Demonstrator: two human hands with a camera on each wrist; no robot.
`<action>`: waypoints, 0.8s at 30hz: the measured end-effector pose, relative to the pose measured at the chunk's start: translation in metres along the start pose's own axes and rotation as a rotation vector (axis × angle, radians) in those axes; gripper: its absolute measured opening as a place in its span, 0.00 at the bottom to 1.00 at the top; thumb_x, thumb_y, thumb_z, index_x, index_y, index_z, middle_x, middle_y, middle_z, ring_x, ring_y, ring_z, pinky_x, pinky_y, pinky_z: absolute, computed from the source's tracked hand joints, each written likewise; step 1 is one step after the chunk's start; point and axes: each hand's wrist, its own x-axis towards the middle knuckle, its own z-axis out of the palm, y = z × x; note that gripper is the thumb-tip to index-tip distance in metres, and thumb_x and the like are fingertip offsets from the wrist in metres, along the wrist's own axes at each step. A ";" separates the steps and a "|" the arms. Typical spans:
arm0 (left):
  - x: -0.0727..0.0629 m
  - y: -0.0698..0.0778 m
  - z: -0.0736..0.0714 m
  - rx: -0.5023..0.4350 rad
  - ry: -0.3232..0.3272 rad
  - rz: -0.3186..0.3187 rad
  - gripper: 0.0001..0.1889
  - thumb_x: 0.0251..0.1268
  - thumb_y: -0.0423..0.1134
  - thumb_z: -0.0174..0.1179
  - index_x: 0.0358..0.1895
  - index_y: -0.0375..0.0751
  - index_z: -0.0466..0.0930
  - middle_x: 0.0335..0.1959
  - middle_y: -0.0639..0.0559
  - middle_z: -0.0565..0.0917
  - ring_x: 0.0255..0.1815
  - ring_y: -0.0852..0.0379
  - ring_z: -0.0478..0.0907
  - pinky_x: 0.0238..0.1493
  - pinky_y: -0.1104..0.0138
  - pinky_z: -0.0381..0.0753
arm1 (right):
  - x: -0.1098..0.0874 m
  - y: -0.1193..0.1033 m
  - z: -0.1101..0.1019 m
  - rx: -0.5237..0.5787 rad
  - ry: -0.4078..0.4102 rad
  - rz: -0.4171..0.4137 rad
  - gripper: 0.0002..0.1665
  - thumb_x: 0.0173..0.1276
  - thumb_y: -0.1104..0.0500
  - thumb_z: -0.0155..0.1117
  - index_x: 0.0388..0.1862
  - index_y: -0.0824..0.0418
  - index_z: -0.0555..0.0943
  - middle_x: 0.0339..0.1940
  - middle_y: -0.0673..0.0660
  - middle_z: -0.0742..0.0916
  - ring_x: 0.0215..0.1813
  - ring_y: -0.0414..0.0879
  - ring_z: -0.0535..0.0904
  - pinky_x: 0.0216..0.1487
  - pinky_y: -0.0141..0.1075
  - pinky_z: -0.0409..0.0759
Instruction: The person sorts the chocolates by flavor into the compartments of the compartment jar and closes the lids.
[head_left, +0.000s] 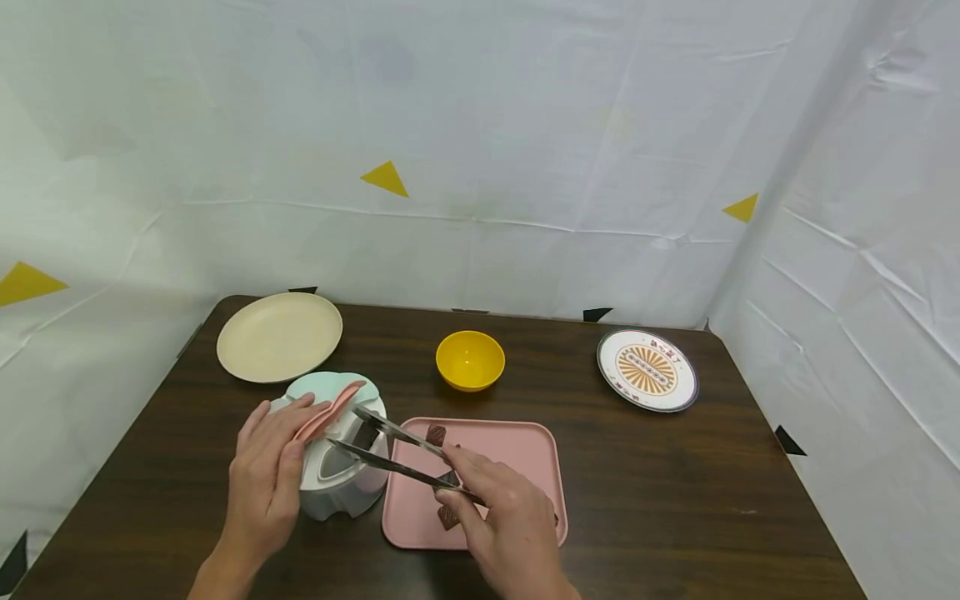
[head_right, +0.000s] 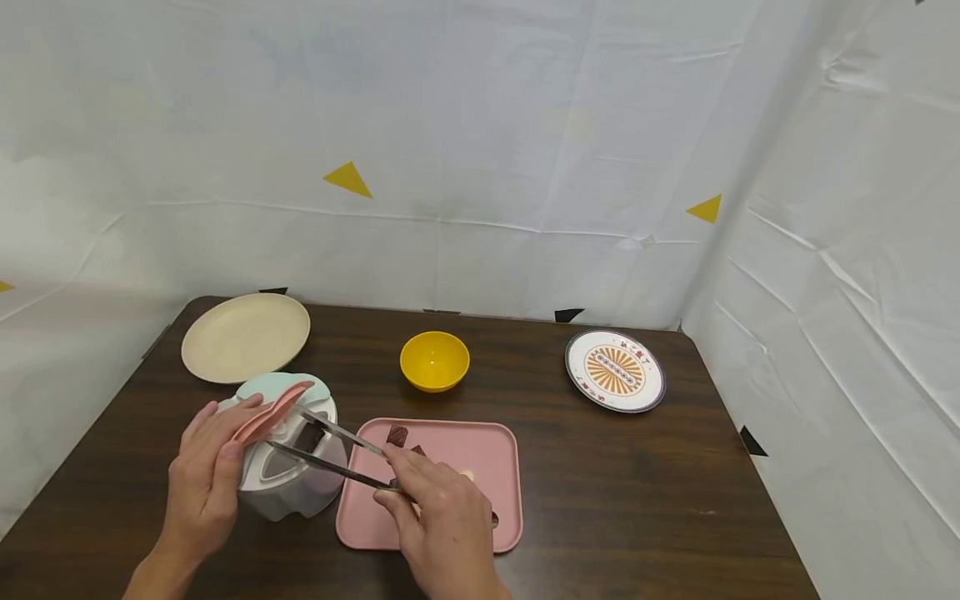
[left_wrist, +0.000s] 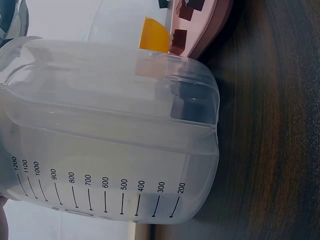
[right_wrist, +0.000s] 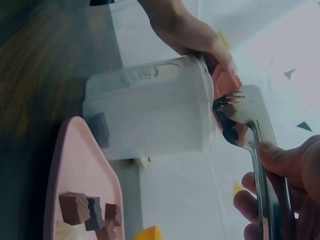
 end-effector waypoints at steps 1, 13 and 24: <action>0.000 0.000 0.000 0.001 0.001 0.001 0.18 0.70 0.34 0.45 0.53 0.35 0.82 0.51 0.44 0.84 0.60 0.46 0.76 0.70 0.51 0.53 | 0.001 0.000 0.001 -0.006 -0.002 0.001 0.30 0.58 0.51 0.75 0.61 0.43 0.81 0.54 0.39 0.85 0.42 0.31 0.81 0.41 0.34 0.80; 0.001 0.001 0.000 -0.006 0.015 0.010 0.18 0.71 0.34 0.45 0.52 0.34 0.83 0.50 0.43 0.84 0.60 0.46 0.76 0.70 0.52 0.53 | 0.003 -0.001 0.004 -0.009 -0.055 0.019 0.32 0.58 0.49 0.75 0.63 0.43 0.80 0.53 0.39 0.85 0.40 0.32 0.81 0.39 0.34 0.79; 0.002 0.003 0.001 -0.013 0.016 0.005 0.18 0.71 0.34 0.45 0.52 0.33 0.82 0.50 0.42 0.84 0.59 0.46 0.77 0.70 0.51 0.53 | -0.001 0.010 -0.005 0.024 -0.043 0.024 0.39 0.53 0.51 0.78 0.66 0.42 0.77 0.53 0.34 0.83 0.40 0.33 0.81 0.41 0.36 0.80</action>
